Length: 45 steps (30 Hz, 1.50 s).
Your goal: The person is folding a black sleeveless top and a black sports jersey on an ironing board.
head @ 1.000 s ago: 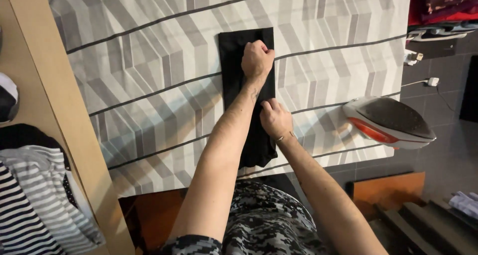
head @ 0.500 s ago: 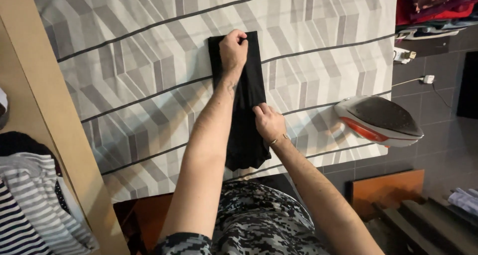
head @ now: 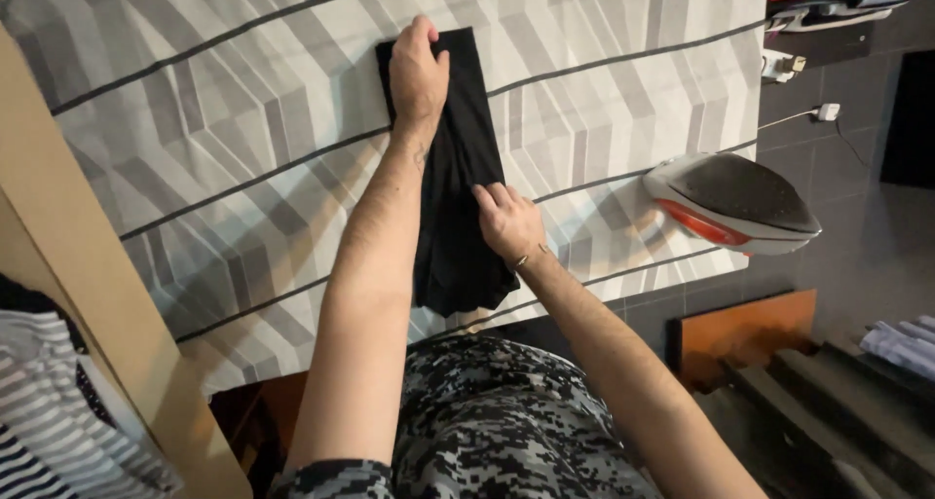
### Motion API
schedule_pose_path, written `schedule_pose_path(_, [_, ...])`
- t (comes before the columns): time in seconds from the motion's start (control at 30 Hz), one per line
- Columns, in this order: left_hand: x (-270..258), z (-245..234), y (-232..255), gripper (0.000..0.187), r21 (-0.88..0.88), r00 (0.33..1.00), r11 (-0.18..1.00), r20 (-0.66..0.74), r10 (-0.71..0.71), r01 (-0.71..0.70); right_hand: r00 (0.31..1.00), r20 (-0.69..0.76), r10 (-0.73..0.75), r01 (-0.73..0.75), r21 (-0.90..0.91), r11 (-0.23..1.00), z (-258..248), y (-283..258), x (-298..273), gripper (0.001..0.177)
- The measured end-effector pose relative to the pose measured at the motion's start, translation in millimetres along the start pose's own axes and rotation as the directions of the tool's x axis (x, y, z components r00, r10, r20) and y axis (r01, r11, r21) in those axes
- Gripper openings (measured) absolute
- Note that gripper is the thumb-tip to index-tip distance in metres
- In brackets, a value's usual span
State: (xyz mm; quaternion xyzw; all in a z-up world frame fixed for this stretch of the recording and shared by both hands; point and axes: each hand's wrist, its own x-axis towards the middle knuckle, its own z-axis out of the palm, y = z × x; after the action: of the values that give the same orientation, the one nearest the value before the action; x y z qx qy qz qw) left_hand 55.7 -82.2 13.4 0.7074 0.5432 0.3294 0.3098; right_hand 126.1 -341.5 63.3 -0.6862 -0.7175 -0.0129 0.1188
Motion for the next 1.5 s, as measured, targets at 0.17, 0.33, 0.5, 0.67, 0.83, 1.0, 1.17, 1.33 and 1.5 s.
schedule_pose_path(0.17, [-2.5,-8.7,5.9,0.040,0.066,0.997,0.996,0.050,0.061,-0.064,0.999,0.038,-0.005,0.003,0.043,0.999,-3.5,-4.7,4.7,0.030])
schedule_pose_path(0.33, [-17.9,-28.4,30.7,0.045,0.149,0.987,0.978,-0.051,0.155,-0.146,0.978,0.198,0.063,-0.095,0.153,0.984,-13.7,-1.6,7.4,0.048])
schedule_pose_path(0.5, [-50.0,-46.3,39.9,0.022,0.057,0.946,0.945,0.051,0.321,-0.323,0.989,0.134,-0.068,0.031,0.263,0.964,-14.5,2.0,4.8,0.039])
schedule_pose_path(0.67, [-70.0,-46.9,12.9,0.061,0.471,0.825,0.713,0.493,0.276,-0.520,0.860,0.437,-0.263,0.225,0.137,0.965,-26.7,-4.0,-37.4,0.100])
schedule_pose_path(0.83, [-71.8,-56.4,25.6,0.064,0.448,0.814,0.729,0.522,0.256,-0.517,0.818,0.391,-0.422,0.276,0.378,0.884,-39.5,2.3,-93.8,0.088])
schedule_pose_path(1.0, [-123.7,-72.7,49.0,0.065,0.354,0.843,0.798,0.430,0.324,-0.488,0.944,0.134,-0.300,0.174,0.572,0.802,-42.9,20.6,-115.8,0.077])
schedule_pose_path(1.17, [-199.5,-82.3,37.8,0.075,0.340,0.807,0.802,0.522,0.274,-0.492,0.926,0.239,-0.291,0.219,0.287,0.933,-20.9,20.0,-118.9,0.090])
schedule_pose_path(1.33, [-227.1,-82.1,12.5,0.064,0.352,0.726,0.733,0.632,0.272,-0.581,0.896,0.239,-0.374,0.319,0.238,0.917,-17.9,24.3,-129.7,0.090])
schedule_pose_path(1.5, [-243.0,-92.0,28.8,0.067,0.269,0.664,0.750,0.691,0.287,-0.605,0.880,0.204,-0.428,0.368,0.275,0.888,-32.1,34.8,-140.9,0.103])
